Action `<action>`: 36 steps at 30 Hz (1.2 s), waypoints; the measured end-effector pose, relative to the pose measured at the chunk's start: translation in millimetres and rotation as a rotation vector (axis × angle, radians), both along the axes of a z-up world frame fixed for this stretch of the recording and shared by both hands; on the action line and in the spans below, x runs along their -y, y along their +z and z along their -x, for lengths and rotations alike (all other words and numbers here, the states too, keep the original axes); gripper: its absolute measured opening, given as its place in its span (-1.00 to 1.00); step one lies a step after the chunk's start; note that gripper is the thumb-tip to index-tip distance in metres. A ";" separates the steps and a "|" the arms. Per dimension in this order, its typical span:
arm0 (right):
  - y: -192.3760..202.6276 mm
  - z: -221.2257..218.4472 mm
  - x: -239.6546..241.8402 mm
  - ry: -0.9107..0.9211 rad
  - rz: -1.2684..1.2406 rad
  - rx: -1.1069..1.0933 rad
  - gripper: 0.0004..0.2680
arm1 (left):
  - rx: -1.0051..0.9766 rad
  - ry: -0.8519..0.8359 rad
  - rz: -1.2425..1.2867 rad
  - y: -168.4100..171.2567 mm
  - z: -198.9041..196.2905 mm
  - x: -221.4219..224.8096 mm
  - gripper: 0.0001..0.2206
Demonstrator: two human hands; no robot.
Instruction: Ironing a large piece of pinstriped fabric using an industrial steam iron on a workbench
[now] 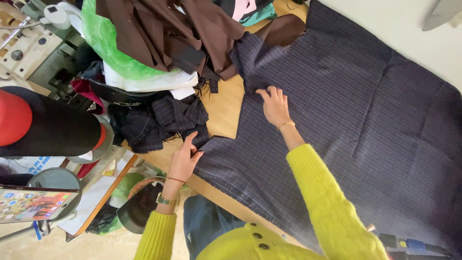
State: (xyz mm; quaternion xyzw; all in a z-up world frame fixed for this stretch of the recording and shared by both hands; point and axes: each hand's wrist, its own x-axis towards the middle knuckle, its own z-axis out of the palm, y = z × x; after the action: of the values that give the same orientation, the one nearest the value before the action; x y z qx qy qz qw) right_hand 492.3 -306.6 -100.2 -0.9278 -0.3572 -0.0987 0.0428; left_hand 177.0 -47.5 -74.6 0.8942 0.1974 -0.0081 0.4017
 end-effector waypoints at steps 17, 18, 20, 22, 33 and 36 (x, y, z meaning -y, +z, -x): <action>10.3 43.0 -28.0 0.043 -0.115 -0.207 -0.67 | 0.432 -0.346 -0.510 -43.0 -4.6 130.1 -0.74; 10.7 36.6 -28.1 0.064 -0.059 -0.202 -0.62 | 0.491 -0.467 -0.429 -49.3 -0.4 148.9 -0.68; 13.7 31.2 -23.9 0.055 -0.105 -0.296 -0.62 | 0.439 -0.386 -0.504 -41.4 -9.8 141.9 -0.62; 31.6 42.3 -17.2 0.042 -0.151 -0.389 -0.63 | 0.388 -0.307 -0.577 -24.9 -16.1 130.9 -0.56; 195.7 235.7 155.9 -0.057 -0.286 -0.237 -0.63 | 0.135 0.017 -0.796 -14.0 -21.1 127.4 -0.47; 198.8 274.4 249.2 -0.336 -0.147 -0.154 -0.61 | 0.335 -0.312 -0.665 46.0 -25.1 183.2 -0.36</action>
State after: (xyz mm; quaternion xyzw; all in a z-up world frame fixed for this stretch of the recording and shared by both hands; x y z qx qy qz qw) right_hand 217.9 -555.7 98.5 -0.9736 -0.1849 -0.0588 0.1205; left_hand 202.1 -230.8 -28.6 0.9836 -0.0169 0.1413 0.1110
